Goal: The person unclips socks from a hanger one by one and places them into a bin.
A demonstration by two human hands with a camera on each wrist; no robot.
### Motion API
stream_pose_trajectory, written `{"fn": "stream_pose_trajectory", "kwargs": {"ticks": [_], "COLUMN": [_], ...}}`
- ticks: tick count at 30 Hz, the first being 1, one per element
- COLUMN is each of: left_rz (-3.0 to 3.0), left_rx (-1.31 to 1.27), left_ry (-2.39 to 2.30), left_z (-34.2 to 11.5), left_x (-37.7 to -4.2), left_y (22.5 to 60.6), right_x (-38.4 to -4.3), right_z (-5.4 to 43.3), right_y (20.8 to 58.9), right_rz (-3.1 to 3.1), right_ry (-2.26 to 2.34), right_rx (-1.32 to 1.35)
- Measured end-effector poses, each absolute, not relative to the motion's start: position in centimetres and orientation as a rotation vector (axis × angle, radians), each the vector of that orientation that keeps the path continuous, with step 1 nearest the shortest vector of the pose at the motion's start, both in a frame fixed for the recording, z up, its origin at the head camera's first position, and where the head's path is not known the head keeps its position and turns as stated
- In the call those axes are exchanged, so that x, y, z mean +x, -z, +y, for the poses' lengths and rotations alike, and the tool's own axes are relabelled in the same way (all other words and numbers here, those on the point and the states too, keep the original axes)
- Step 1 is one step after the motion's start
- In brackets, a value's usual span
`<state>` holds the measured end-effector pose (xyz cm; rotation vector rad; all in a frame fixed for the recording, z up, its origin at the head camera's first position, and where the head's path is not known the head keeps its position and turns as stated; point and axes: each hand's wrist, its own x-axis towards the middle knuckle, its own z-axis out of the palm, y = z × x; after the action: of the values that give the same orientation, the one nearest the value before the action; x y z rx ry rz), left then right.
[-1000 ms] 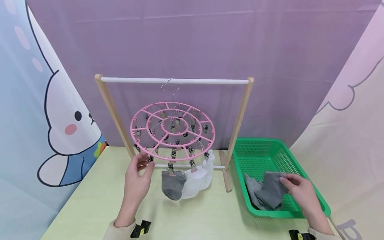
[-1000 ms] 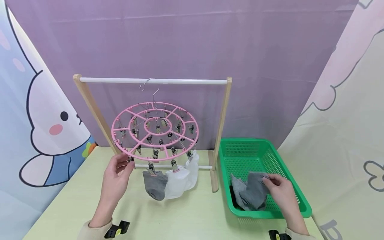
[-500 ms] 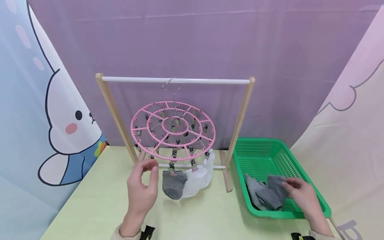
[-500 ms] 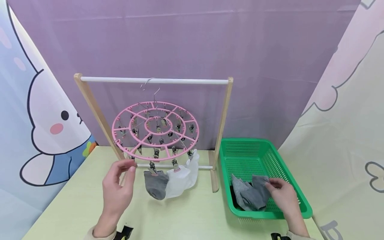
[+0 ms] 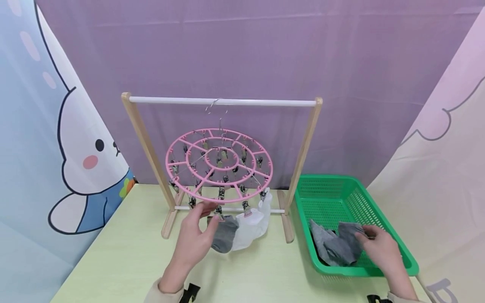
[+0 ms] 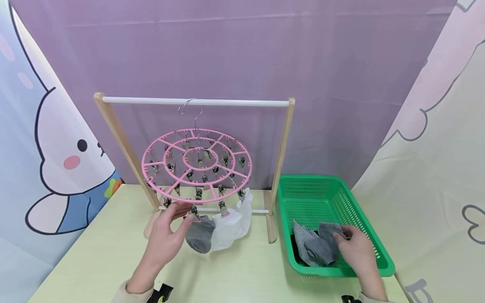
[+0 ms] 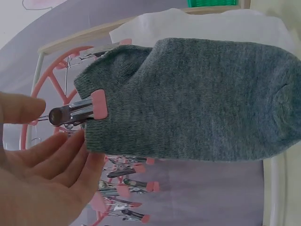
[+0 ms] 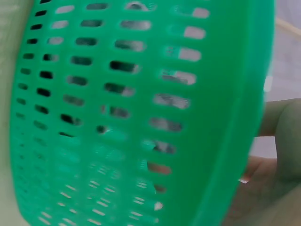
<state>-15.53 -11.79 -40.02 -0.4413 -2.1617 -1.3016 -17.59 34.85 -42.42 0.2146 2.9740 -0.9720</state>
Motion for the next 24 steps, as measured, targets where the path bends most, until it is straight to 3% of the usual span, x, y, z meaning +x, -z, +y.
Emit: {"fn": "stream_pose_trajectory", "kwargs": {"ticks": [13, 24], "left_rz": [-2.220, -2.205], "left_rx": [-0.393, -0.406], "left_ry": [1.431, 1.474], "left_z": [-11.7, -11.8], "left_x": [-16.0, -15.8], "left_y": [39.9, 39.6], "right_x": [-16.9, -16.1], "right_z": [31.6, 26.8], "right_y": [39.5, 38.0], "right_rz": [3.147, 3.189], "right_ry": [0.962, 1.312], "right_rx": [0.121, -0.176]}}
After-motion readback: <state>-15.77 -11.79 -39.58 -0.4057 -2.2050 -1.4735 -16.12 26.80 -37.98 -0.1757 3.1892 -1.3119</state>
